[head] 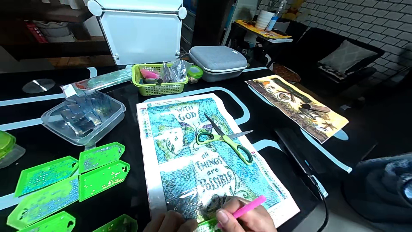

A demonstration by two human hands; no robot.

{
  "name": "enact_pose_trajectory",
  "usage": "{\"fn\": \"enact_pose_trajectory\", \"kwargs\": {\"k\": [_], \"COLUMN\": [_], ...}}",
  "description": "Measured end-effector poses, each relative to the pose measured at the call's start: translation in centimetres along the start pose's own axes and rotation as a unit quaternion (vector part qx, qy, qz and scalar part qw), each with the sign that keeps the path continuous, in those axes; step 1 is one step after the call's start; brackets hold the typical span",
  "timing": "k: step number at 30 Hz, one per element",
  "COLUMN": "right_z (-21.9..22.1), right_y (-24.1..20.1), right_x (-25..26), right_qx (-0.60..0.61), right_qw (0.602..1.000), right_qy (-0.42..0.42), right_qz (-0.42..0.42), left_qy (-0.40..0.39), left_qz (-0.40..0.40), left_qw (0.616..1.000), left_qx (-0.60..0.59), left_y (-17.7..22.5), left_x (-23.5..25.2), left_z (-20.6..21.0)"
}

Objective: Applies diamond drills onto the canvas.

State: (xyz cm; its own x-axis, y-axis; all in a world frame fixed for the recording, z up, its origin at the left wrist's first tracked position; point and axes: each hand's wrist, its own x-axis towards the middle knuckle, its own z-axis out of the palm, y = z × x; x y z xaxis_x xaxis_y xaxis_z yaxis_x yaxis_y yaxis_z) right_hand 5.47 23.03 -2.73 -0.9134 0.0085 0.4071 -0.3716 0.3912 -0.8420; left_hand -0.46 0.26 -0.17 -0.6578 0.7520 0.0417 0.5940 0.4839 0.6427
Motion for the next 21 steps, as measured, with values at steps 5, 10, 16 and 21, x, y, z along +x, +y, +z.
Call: {"fn": "enact_pose_trajectory", "kwargs": {"k": [5, 10, 16, 21], "right_z": [0.2, 0.3, 0.3, -1.0], "right_y": [0.4, 0.6, 0.7, 0.2], "right_x": [0.0, 0.0, 0.1, 0.2], "right_qx": [-0.038, -0.033, -0.038, 0.056], "right_qw": [0.999, 0.999, 0.999, 0.996], "right_qy": [-0.006, -0.006, -0.013, 0.037], "right_qz": [-0.005, -0.015, -0.025, 0.050], "left_qy": [0.019, 0.017, 0.019, 0.016], "left_qz": [0.006, 0.003, 0.008, 0.005], "left_qw": [1.000, 1.000, 1.000, 1.000], "left_qx": [0.001, 0.001, 0.005, 0.007], "left_y": [-0.1, 0.0, -0.1, 0.1], "left_x": [-0.1, -0.1, 0.0, 0.1], "left_z": [0.2, 0.2, 0.4, 0.3]}}
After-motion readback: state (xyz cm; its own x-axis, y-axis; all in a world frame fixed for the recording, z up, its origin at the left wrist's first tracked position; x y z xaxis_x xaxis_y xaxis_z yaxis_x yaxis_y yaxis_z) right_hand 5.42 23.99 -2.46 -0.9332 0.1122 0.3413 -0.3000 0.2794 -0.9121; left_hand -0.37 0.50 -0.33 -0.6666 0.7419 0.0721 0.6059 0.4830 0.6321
